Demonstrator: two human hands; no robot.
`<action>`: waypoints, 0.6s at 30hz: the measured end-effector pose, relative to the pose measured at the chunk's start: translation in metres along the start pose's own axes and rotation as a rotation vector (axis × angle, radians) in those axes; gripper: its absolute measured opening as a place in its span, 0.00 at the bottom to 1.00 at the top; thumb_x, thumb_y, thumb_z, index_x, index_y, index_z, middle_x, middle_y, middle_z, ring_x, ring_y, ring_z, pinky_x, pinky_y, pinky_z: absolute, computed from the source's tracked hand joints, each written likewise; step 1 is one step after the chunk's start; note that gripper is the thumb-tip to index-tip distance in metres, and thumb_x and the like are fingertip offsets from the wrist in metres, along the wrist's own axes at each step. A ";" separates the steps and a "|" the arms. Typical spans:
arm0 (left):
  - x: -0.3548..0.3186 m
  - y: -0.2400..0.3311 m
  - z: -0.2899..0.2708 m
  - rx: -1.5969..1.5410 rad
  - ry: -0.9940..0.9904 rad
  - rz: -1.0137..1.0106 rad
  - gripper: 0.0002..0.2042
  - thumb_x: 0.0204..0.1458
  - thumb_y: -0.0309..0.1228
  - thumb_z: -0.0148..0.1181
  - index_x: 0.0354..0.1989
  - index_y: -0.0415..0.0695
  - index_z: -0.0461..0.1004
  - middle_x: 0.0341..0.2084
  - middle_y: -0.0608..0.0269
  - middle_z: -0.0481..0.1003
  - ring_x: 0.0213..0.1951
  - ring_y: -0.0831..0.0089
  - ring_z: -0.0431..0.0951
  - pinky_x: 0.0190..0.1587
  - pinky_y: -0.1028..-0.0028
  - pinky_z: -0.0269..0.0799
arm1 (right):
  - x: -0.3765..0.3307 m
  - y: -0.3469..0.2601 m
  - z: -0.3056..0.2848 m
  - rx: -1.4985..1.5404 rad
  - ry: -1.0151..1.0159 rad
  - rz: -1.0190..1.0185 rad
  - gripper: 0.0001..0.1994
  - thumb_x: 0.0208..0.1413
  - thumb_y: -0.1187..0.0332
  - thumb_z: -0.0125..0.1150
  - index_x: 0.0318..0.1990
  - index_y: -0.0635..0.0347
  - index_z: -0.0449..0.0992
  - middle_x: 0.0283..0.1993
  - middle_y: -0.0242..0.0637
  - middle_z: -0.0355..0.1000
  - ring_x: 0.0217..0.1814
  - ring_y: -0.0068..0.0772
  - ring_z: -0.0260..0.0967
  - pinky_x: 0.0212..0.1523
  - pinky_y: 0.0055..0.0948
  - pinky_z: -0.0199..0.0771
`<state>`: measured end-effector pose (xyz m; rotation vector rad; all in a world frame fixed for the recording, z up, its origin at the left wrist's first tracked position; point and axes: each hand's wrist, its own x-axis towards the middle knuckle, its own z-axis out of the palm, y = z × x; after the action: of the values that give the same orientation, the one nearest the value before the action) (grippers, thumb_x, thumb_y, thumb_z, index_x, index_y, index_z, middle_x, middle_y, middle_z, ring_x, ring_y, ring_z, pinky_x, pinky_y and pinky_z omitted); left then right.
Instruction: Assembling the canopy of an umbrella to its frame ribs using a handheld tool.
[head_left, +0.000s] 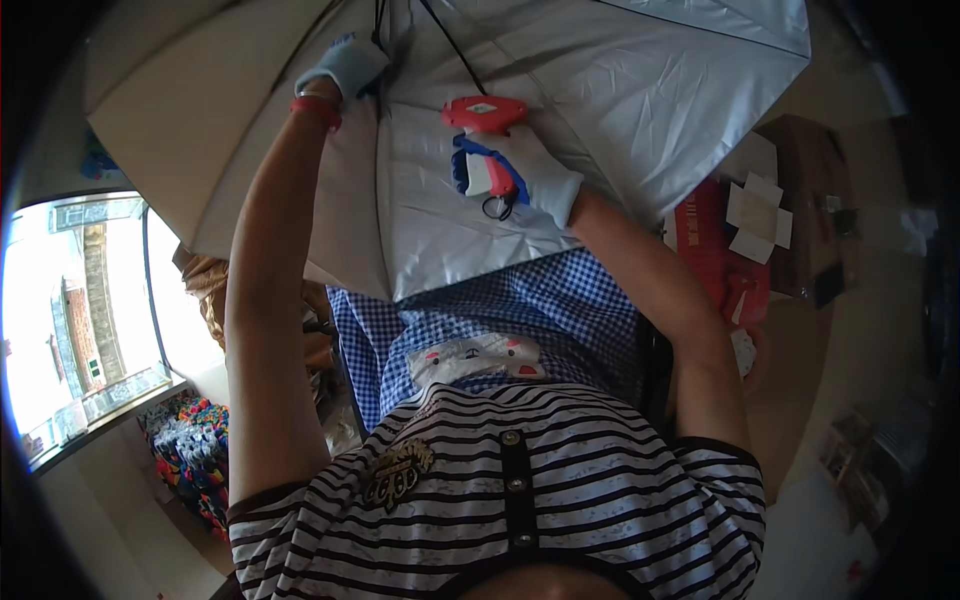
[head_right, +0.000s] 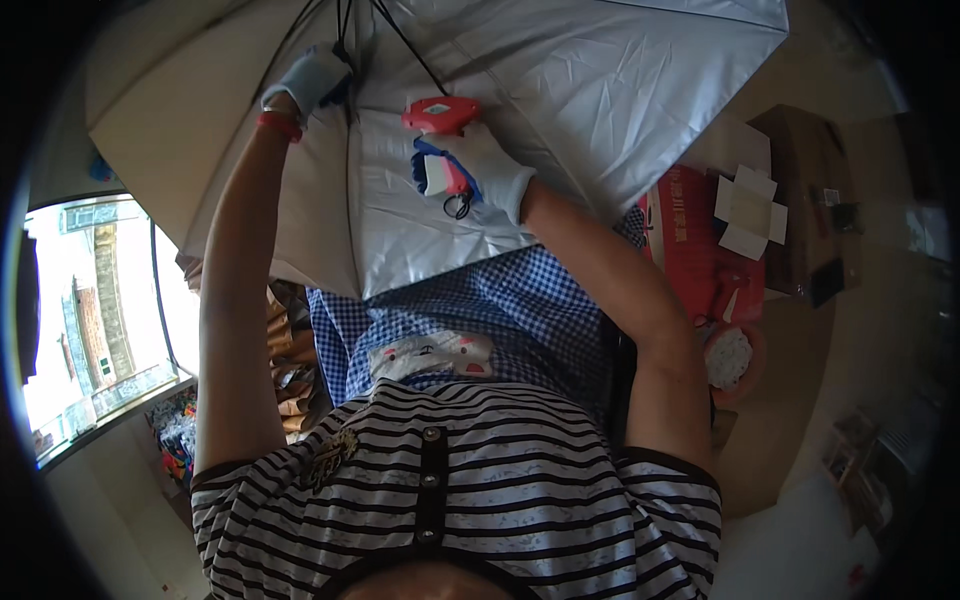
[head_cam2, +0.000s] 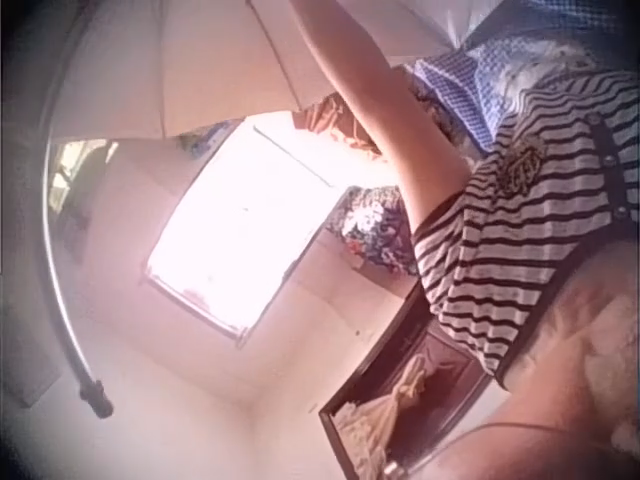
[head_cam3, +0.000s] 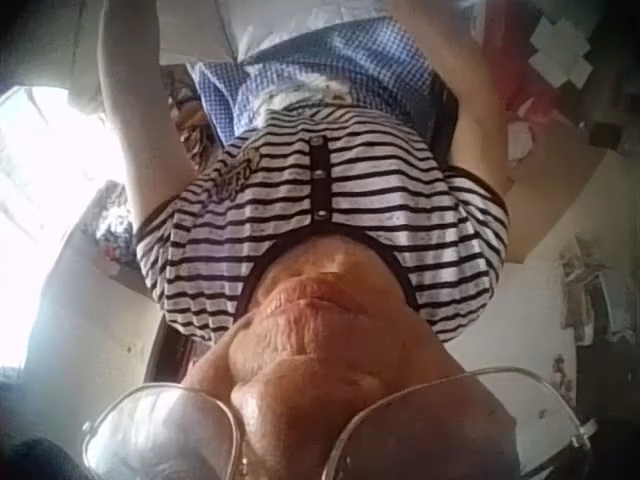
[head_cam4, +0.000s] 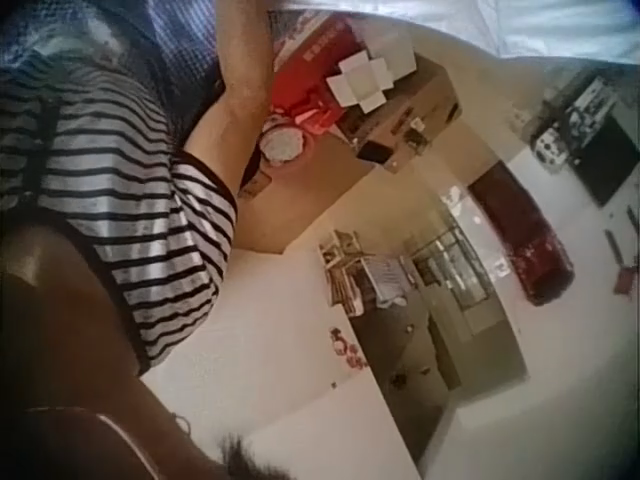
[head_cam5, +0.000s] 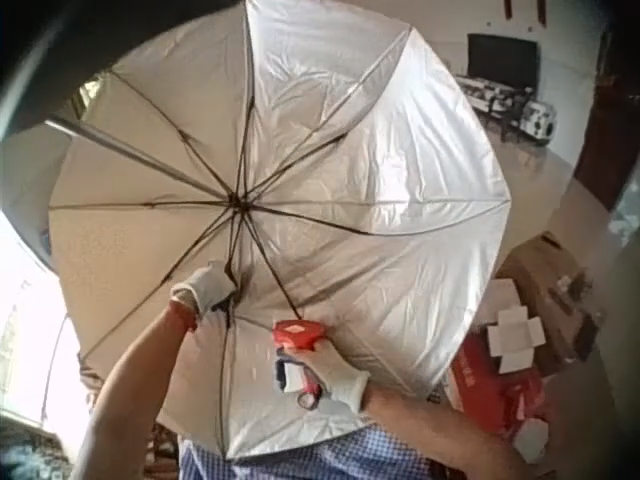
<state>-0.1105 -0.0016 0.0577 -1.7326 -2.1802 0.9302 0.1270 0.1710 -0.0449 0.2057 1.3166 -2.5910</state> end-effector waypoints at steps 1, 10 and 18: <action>-0.001 -0.012 -0.002 -0.006 -0.008 -0.006 0.10 0.49 0.29 0.53 0.33 0.39 0.78 0.25 0.51 0.78 0.27 0.60 0.80 0.27 0.66 0.74 | -0.003 -0.009 0.005 -0.205 0.096 -0.116 0.19 0.57 0.60 0.58 0.51 0.64 0.68 0.43 0.40 0.73 0.41 0.25 0.74 0.40 0.27 0.78; -0.026 -0.028 -0.015 -0.401 -0.110 -0.865 0.19 0.47 0.42 0.58 0.43 0.42 0.76 0.41 0.48 0.77 0.45 0.52 0.77 0.46 0.59 0.72 | -0.003 -0.035 0.024 -0.336 0.271 -0.187 0.17 0.54 0.64 0.62 0.48 0.63 0.70 0.39 0.34 0.72 0.39 0.24 0.74 0.37 0.25 0.77; -0.022 0.096 -0.054 -0.754 -0.162 -0.928 0.21 0.49 0.46 0.58 0.45 0.43 0.75 0.39 0.46 0.77 0.44 0.53 0.77 0.46 0.61 0.72 | 0.011 0.008 0.000 -0.085 0.058 -0.228 0.14 0.54 0.70 0.61 0.47 0.64 0.70 0.35 0.33 0.72 0.34 0.23 0.73 0.33 0.25 0.75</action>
<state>0.0007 0.0070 0.0485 -0.5601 -3.1773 -0.0082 0.1185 0.1651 -0.0541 0.1238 1.5493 -2.7243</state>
